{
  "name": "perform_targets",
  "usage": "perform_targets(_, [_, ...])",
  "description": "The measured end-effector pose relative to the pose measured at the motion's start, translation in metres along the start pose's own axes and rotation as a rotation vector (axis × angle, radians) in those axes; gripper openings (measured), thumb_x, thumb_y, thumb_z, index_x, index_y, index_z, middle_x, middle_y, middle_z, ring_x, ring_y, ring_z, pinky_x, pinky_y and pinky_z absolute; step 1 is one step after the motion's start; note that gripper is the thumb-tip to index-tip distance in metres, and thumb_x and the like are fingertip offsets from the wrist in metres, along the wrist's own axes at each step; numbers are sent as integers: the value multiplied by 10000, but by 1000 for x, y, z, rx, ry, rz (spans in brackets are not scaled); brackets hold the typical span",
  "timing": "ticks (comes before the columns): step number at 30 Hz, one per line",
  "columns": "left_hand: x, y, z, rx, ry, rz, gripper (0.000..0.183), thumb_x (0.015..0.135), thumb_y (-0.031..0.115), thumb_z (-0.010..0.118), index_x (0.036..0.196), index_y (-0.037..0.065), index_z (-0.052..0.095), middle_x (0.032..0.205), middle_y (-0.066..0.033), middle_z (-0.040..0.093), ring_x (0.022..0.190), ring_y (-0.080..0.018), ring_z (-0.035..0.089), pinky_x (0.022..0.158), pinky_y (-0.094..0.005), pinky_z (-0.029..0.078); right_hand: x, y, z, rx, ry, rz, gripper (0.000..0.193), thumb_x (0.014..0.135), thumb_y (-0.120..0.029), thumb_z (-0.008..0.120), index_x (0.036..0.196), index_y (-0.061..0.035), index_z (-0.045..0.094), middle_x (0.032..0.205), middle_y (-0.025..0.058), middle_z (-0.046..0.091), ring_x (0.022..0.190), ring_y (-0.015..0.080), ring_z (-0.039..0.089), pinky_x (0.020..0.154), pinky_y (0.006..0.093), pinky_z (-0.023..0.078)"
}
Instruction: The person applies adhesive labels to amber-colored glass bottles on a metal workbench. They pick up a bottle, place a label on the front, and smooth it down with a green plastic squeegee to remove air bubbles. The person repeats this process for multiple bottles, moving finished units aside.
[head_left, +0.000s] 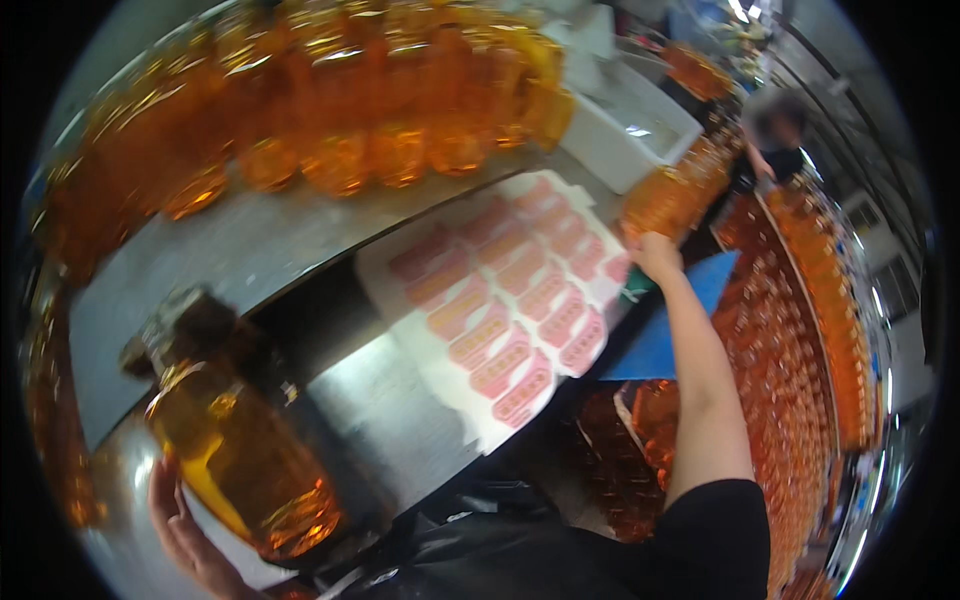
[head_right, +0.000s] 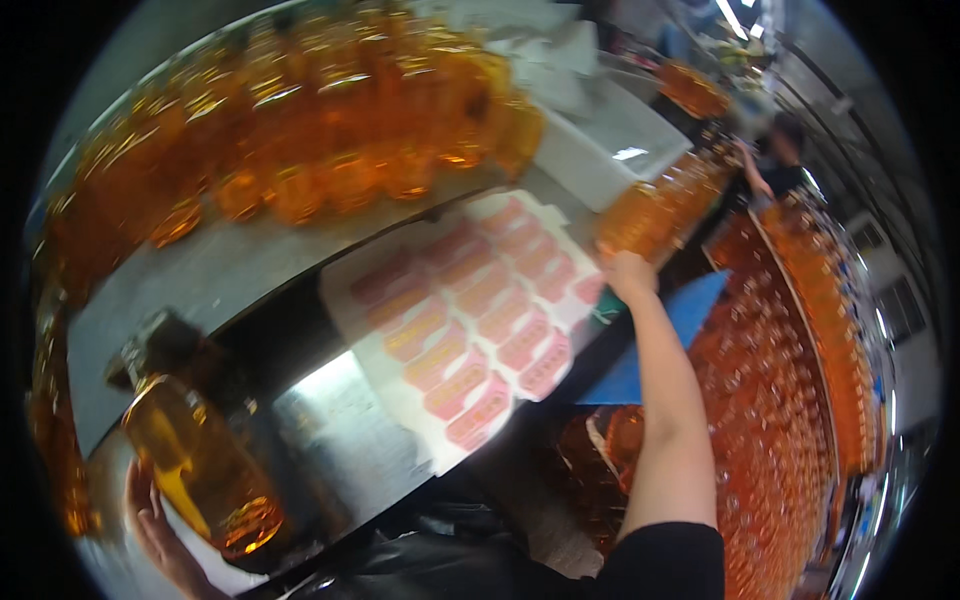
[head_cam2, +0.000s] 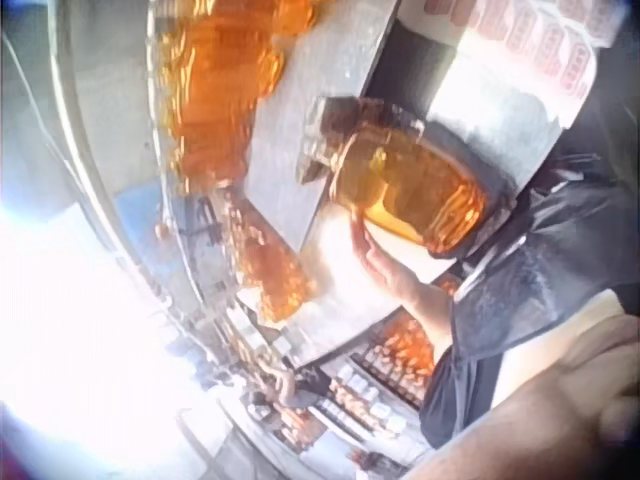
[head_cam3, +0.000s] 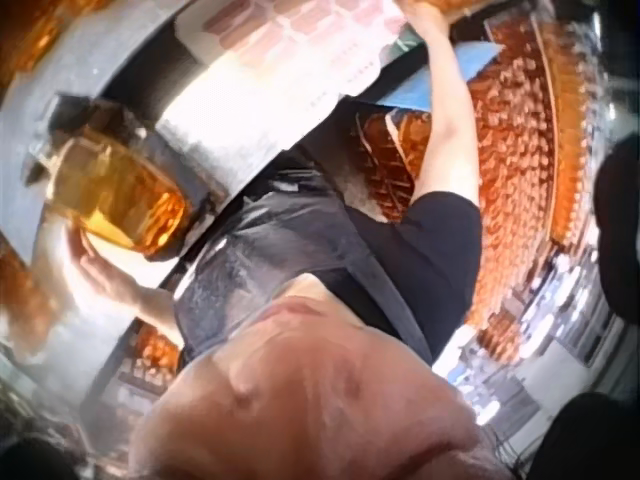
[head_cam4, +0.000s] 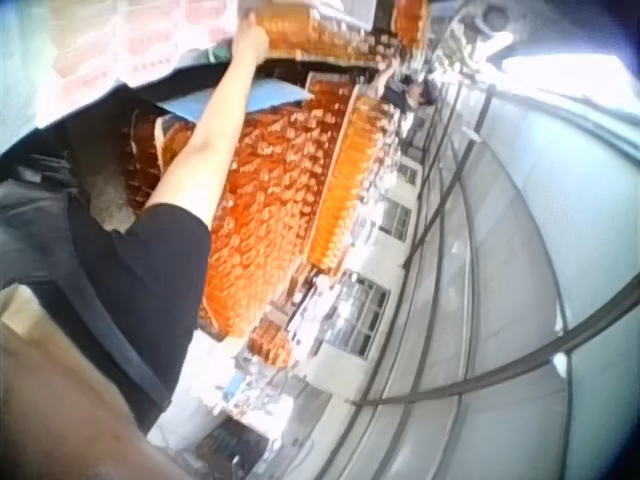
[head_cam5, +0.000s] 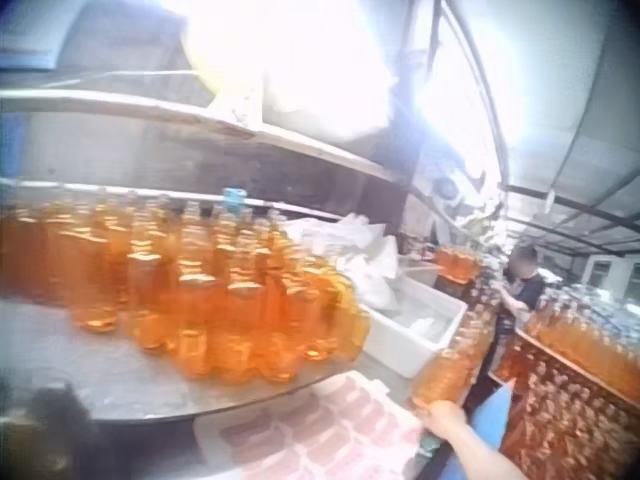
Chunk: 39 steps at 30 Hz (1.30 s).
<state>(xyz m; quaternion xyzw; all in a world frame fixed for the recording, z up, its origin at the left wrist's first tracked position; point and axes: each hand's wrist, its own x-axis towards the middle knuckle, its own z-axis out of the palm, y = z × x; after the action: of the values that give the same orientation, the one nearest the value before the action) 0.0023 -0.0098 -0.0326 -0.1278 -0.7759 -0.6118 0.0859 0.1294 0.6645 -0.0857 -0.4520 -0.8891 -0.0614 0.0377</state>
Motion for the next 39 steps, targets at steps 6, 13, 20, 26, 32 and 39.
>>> perform_targets(6, [-5, 13, 9, 24, -500, 57, 1510, 513, 306, 962, 1553, 30, -98, 1632, -212, 37, 1476, -364, 197, 1184, -432, 215, -78, -101, -102, -470, 263, -215, 252, 957, -285, 550, 830, -91, 649, 831, 126, 725, 788, 303, 720, 681, 404, 563])
perform_targets(13, [-15, 16, 17, 110, -391, 57, 1319, 620, -58, 844, 1571, 92, -57, 1627, -172, 88, 1369, -366, 421, 1084, -419, 429, -217, -243, -260, 887, -21, -887, 128, 814, -65, 751, 848, 30, 673, 739, 60, 692, 645, 115, 653, 591, 221, 486])
perform_targets(20, [3, 13, -2, 5, -473, 129, 1283, 666, 376, 883, 1578, 126, 16, 1625, -177, 70, 1484, -347, 193, 1197, -474, 205, -230, -350, -257, 808, -484, -1348, 118, 812, -95, 754, 797, 7, 698, 668, 48, 665, 598, 78, 629, 539, 231, 475])
perform_targets(26, [25, 40, 24, 363, -318, 263, 598, 739, 151, 802, 1286, 163, 560, 1587, -249, 100, 1443, -517, 115, 1152, -560, 222, -230, -383, -232, 557, -184, -1324, 162, 806, -162, 737, 854, -38, 644, 692, 109, 660, 636, 268, 662, 549, 351, 491])
perform_targets(32, [30, 47, 17, 400, -328, 204, 753, 709, 180, 818, 1397, 158, 513, 1597, -238, 104, 1474, -471, 96, 1180, -527, 188, -252, -348, -222, 419, 142, -1362, 511, 742, -230, 806, 1207, -103, 636, 702, 65, 602, 548, 187, 567, 512, 310, 459])
perform_targets(39, [34, 54, 19, 618, -335, 222, 893, 661, 215, 828, 1469, 130, 458, 1593, -240, 188, 1457, -484, 163, 1170, -541, 214, -257, -334, -206, 224, 55, -1372, 811, 725, -561, 689, 1448, -240, 510, 592, 34, 371, 504, 191, 444, 493, 353, 399])
